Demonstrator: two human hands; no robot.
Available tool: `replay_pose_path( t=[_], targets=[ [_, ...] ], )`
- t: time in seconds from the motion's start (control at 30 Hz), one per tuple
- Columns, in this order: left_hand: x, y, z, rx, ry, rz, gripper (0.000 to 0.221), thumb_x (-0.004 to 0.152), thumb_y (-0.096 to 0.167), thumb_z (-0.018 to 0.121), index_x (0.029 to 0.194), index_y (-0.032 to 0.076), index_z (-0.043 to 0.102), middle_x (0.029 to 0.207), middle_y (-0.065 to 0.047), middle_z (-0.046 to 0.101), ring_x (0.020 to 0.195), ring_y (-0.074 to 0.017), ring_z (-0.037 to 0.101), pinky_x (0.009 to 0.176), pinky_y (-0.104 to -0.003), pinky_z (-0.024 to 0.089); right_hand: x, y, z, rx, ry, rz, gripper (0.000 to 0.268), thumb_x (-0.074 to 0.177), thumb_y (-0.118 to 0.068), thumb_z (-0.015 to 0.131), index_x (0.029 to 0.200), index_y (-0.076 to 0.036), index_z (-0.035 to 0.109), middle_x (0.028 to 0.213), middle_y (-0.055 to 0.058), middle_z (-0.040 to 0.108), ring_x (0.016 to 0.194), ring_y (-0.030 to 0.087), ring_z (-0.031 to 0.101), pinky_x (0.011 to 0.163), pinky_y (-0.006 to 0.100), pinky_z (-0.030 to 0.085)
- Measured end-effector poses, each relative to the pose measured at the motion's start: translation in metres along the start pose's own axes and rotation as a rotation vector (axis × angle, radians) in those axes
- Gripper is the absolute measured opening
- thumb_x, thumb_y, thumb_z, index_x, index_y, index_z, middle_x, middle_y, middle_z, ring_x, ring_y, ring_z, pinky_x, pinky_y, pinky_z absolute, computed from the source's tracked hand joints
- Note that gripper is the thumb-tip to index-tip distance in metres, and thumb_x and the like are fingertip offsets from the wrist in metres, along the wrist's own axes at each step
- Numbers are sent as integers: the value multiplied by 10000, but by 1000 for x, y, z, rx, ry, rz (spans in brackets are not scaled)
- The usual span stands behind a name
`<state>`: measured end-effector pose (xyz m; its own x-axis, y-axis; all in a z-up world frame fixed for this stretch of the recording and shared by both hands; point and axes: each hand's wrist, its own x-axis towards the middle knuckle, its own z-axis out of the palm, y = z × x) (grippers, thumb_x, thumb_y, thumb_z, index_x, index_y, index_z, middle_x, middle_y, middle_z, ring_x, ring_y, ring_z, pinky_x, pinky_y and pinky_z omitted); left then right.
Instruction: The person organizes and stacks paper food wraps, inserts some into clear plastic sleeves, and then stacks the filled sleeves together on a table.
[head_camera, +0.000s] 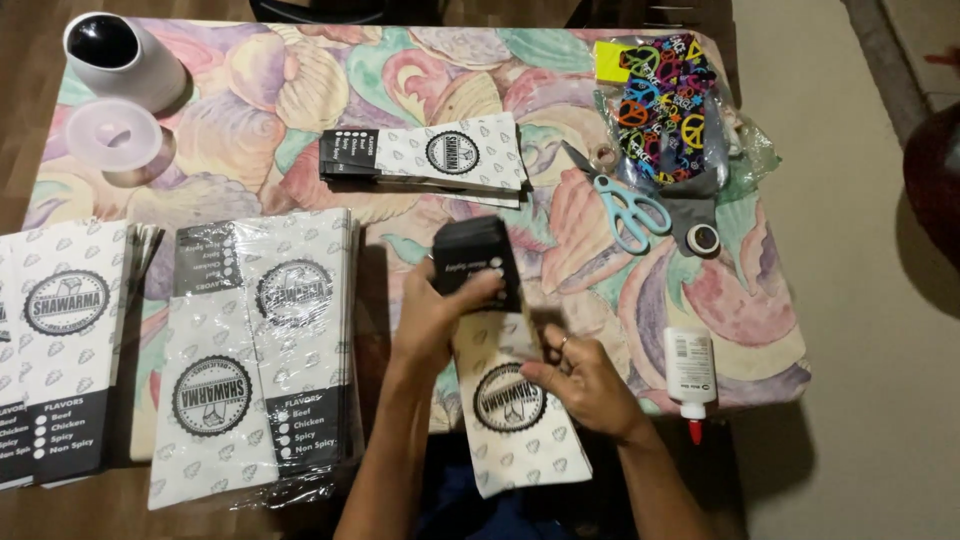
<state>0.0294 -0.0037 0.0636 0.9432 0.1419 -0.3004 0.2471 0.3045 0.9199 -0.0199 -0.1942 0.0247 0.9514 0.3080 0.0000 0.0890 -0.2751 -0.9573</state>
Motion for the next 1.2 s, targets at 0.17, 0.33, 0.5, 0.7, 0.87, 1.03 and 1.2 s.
replay_pose_path(
  t=[0.17, 0.33, 0.5, 0.7, 0.87, 1.03, 1.2],
  targets=[
    [21, -12, -13, -219, -55, -26, 399, 649, 117, 890, 985, -37, 740, 887, -149, 764, 800, -260, 745, 701, -369, 649, -11, 30, -12, 19, -204, 65, 299, 1007, -163, 696, 809, -134, 473, 751, -50, 336, 622, 77, 355, 542, 243, 305],
    [43, -54, -17, -348, 74, 42, 393, 611, -32, 906, 959, -54, 725, 790, -168, 725, 671, -229, 709, 609, -338, 617, -4, 8, -15, 17, -167, 12, 182, 960, -167, 691, 1064, -20, 721, 756, 29, 641, 696, 116, 543, 624, 263, 475],
    [49, -49, -13, -322, 129, 96, 360, 609, -52, 939, 911, -20, 746, 708, -161, 722, 601, -211, 721, 553, -329, 617, 11, -5, -16, -51, -152, -25, 117, 955, -139, 716, 1001, -31, 724, 589, 28, 604, 544, 99, 478, 519, 256, 450],
    [72, -38, -4, -130, 134, 107, 518, 598, 37, 962, 1064, -17, 743, 772, -112, 702, 651, -173, 673, 594, -348, 628, 34, 80, -7, 62, -130, 17, 104, 965, -112, 732, 984, -21, 684, 665, -19, 514, 601, 74, 441, 568, 236, 431],
    [142, -84, -22, 397, 102, 172, 598, 646, 261, 1003, 1157, 131, 722, 846, -85, 684, 761, -223, 679, 688, -379, 583, 48, 40, -2, -139, -51, 285, 322, 966, -290, 709, 1106, 1, 712, 786, 117, 698, 698, 188, 630, 659, 353, 537],
    [138, -91, -15, 742, 14, 457, 559, 817, 330, 878, 1234, 50, 633, 945, -180, 671, 964, -412, 690, 831, -503, 564, 49, -2, -6, -509, -41, 378, 457, 959, -415, 684, 1176, -14, 718, 1027, 208, 736, 940, 343, 748, 783, 447, 605],
    [143, -105, -17, 1143, 88, 845, 554, 858, 346, 822, 1277, 56, 604, 1050, -122, 568, 1085, -330, 541, 859, -435, 501, 57, -27, -38, -500, -56, 516, 597, 914, -395, 770, 1348, -11, 625, 1194, 213, 676, 1107, 348, 691, 932, 448, 604]
  ],
)
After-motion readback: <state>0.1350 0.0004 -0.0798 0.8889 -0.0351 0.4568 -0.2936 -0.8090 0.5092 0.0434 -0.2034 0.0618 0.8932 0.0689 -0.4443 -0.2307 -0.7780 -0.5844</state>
